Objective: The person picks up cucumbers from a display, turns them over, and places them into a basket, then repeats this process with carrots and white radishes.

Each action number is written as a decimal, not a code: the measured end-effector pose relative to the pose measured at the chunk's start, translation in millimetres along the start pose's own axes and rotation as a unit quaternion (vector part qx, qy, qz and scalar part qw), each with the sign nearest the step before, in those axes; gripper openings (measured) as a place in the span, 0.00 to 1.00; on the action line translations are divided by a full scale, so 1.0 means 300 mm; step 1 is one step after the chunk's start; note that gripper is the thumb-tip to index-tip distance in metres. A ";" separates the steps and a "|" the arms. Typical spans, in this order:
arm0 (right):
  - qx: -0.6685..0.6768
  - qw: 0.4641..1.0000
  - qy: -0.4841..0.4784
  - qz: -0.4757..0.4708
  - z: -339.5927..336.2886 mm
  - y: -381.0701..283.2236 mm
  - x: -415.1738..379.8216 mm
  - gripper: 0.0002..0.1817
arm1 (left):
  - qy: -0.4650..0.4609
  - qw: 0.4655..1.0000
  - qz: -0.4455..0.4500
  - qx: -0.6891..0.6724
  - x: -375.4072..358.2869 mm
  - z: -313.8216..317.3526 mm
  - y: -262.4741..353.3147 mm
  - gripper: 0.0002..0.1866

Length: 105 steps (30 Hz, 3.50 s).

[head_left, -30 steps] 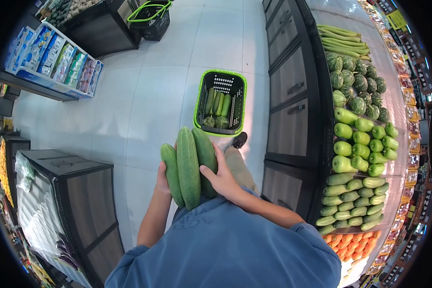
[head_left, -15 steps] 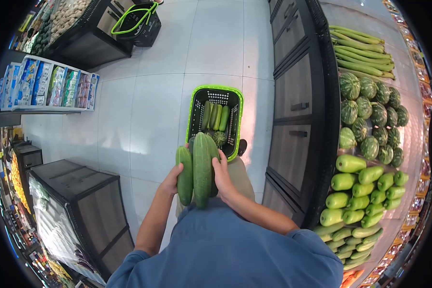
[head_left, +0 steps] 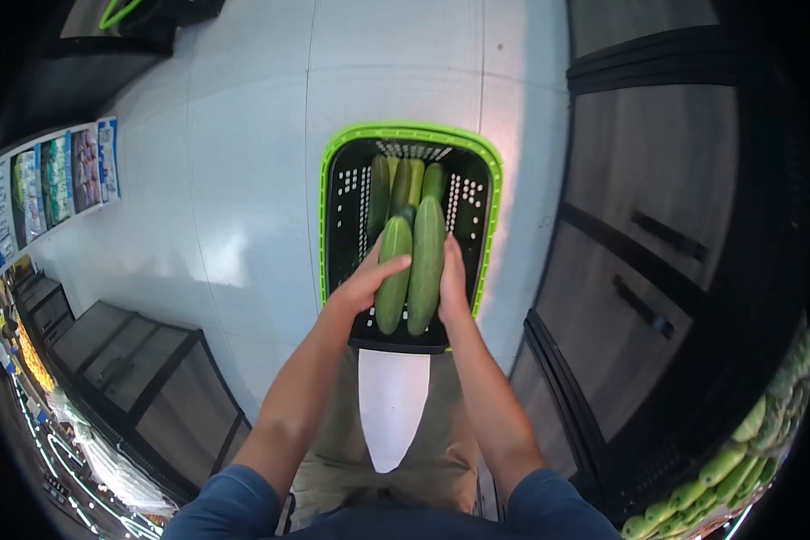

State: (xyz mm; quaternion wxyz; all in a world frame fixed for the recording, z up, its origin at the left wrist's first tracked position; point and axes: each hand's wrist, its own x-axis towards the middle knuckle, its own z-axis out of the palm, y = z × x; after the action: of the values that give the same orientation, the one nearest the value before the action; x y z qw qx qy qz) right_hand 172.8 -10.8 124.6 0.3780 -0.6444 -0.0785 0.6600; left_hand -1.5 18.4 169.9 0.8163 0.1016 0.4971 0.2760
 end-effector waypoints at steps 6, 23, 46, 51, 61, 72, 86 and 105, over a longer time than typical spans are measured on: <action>0.045 0.999 0.013 0.022 -0.022 0.214 0.503 0.34 | -0.010 0.999 -0.045 -0.007 0.531 -0.244 -0.117 0.53; -0.127 0.980 0.125 -0.086 -0.071 0.421 0.865 0.33 | 0.123 0.963 0.077 0.229 0.956 -0.416 -0.320 0.40; -0.507 0.830 0.124 -0.196 -0.101 0.534 0.541 0.32 | 0.284 0.799 0.207 0.488 0.717 -0.421 -0.489 0.30; -0.536 0.838 0.050 -0.085 -0.184 0.591 0.357 0.23 | 0.241 0.864 0.055 0.438 0.509 -0.458 -0.661 0.26; -0.601 0.769 -0.162 -0.144 -0.311 0.477 -0.221 0.16 | -0.050 0.621 0.029 0.782 -0.234 -0.175 -0.562 0.27; -0.108 0.982 0.155 -0.002 -0.602 0.129 -0.501 0.14 | 0.032 0.671 -0.071 0.737 -0.433 -0.050 -0.196 0.26; -0.417 0.861 0.283 -0.073 -1.171 -0.096 -1.211 0.21 | -0.056 0.888 -0.005 0.457 -0.589 0.553 -0.168 0.22; -0.208 0.920 0.313 0.111 -0.918 0.897 -1.993 0.21 | -0.154 0.829 -0.066 0.534 -1.072 -0.044 -0.102 0.21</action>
State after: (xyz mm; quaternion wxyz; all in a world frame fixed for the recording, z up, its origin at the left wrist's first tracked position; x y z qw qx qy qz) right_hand 246.7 -664.1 395.4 0.1648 -0.8867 -0.0201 0.4315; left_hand -115.9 -185.8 393.0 0.7170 0.5300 0.4402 -0.1060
